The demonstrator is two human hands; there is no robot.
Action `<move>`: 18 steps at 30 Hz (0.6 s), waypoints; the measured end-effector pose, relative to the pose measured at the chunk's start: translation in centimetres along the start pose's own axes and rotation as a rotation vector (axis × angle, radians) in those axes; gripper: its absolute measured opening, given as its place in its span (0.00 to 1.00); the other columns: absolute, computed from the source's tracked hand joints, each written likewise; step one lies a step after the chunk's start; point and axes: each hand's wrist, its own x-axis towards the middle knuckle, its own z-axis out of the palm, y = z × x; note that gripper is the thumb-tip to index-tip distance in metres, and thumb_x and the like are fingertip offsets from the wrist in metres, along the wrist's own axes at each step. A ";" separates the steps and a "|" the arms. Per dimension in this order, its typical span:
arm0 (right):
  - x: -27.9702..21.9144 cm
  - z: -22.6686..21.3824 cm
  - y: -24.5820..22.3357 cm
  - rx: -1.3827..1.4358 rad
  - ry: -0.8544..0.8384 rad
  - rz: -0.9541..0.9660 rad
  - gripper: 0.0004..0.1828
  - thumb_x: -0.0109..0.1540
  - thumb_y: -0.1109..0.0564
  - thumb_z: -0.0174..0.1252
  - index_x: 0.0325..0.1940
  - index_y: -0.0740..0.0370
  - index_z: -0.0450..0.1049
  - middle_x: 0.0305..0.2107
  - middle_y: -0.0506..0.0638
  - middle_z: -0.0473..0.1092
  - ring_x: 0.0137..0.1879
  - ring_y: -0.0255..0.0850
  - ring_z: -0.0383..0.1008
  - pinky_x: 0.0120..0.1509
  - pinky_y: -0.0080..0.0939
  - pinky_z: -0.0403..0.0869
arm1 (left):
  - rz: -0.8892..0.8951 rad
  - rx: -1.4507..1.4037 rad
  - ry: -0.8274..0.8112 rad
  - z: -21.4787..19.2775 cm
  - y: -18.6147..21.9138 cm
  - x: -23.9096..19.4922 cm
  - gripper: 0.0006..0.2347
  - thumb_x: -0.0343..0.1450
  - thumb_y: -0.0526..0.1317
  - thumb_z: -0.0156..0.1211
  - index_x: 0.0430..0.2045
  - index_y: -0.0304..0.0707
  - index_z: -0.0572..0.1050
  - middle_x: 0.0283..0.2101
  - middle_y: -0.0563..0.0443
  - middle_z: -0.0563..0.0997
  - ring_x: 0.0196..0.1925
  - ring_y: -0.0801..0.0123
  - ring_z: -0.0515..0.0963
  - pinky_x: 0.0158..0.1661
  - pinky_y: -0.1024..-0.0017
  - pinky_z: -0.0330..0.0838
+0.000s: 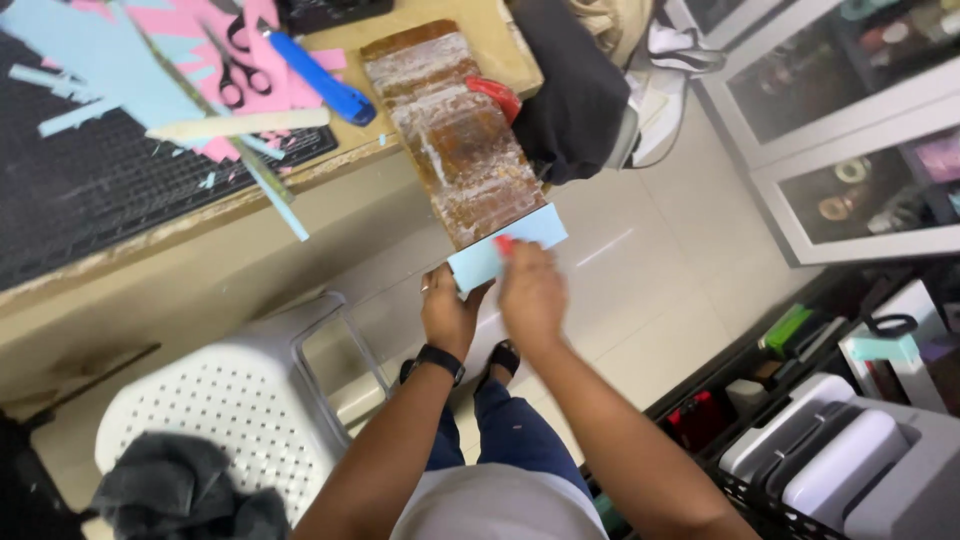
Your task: Gluing and smoothing paper onto a surface using a scraper tool during a craft project
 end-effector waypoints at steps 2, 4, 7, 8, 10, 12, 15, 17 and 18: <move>-0.7 0.5 0.0 0.058 -0.090 -0.005 0.13 0.66 0.58 0.44 0.52 0.57 0.70 0.37 0.52 0.69 0.37 0.47 0.74 0.39 0.45 0.70 | -0.014 -0.001 0.006 0.1 -0.6 -0.6 0.23 0.67 0.52 0.72 0.46 0.38 0.70 0.43 0.51 0.75 0.61 0.54 0.71 0.48 0.55 0.80; -0.6 -0.1 -1.4 0.084 -0.156 0.031 0.15 0.63 0.59 0.47 0.53 0.61 0.70 0.41 0.57 0.73 0.42 0.53 0.78 0.41 0.49 0.71 | 0.026 -0.020 -0.001 2.5 -3.3 0.3 0.22 0.68 0.52 0.72 0.46 0.37 0.70 0.43 0.50 0.75 0.61 0.52 0.71 0.49 0.54 0.80; -1.1 -2.7 -4.1 0.490 -0.387 -0.061 0.13 0.65 0.53 0.42 0.52 0.55 0.66 0.45 0.53 0.70 0.43 0.55 0.77 0.46 0.55 0.70 | 0.034 -0.046 -0.106 5.5 -7.8 0.3 0.20 0.70 0.39 0.64 0.54 0.31 0.68 0.55 0.40 0.73 0.67 0.44 0.64 0.58 0.47 0.75; -1.1 -2.8 -3.6 0.510 -0.358 -0.030 0.13 0.65 0.53 0.43 0.51 0.55 0.66 0.42 0.51 0.69 0.43 0.53 0.76 0.45 0.54 0.71 | -0.003 -0.033 -0.097 4.8 -7.1 0.0 0.19 0.70 0.38 0.64 0.54 0.34 0.68 0.52 0.43 0.74 0.65 0.47 0.66 0.55 0.49 0.76; 0.5 -1.8 -3.0 0.531 -0.301 -0.016 0.13 0.64 0.53 0.44 0.51 0.56 0.66 0.40 0.49 0.67 0.43 0.52 0.74 0.43 0.53 0.71 | -0.030 -0.027 -0.058 5.3 -6.4 2.2 0.18 0.70 0.36 0.63 0.54 0.36 0.68 0.49 0.46 0.75 0.64 0.51 0.67 0.53 0.50 0.77; -1.1 -1.7 -3.3 0.398 -0.176 -0.112 0.16 0.62 0.55 0.44 0.53 0.55 0.67 0.38 0.47 0.66 0.43 0.47 0.72 0.42 0.49 0.71 | -0.053 0.025 -0.019 6.5 -8.1 0.9 0.18 0.70 0.44 0.67 0.49 0.40 0.68 0.45 0.48 0.74 0.63 0.53 0.68 0.51 0.53 0.78; 0.2 0.0 0.7 -0.055 0.004 -0.065 0.18 0.65 0.62 0.44 0.57 0.65 0.71 0.38 0.57 0.71 0.38 0.46 0.72 0.47 0.49 0.72 | -0.020 -0.006 -0.019 -0.9 0.2 -0.4 0.21 0.67 0.51 0.73 0.42 0.39 0.71 0.38 0.51 0.75 0.58 0.53 0.73 0.44 0.57 0.81; 2.0 5.9 6.5 0.027 -0.162 0.061 0.16 0.65 0.60 0.46 0.56 0.62 0.71 0.42 0.56 0.70 0.44 0.50 0.74 0.46 0.51 0.74 | -0.008 0.003 0.004 -1.2 1.3 0.3 0.22 0.66 0.53 0.73 0.42 0.38 0.70 0.38 0.50 0.75 0.59 0.52 0.73 0.44 0.55 0.81; 2.2 8.7 9.0 0.105 -0.337 0.192 0.15 0.64 0.58 0.48 0.55 0.59 0.70 0.45 0.54 0.69 0.50 0.55 0.77 0.45 0.53 0.76 | 0.002 0.014 0.019 -1.5 1.5 0.0 0.23 0.66 0.54 0.73 0.41 0.37 0.70 0.38 0.48 0.76 0.59 0.50 0.73 0.44 0.53 0.81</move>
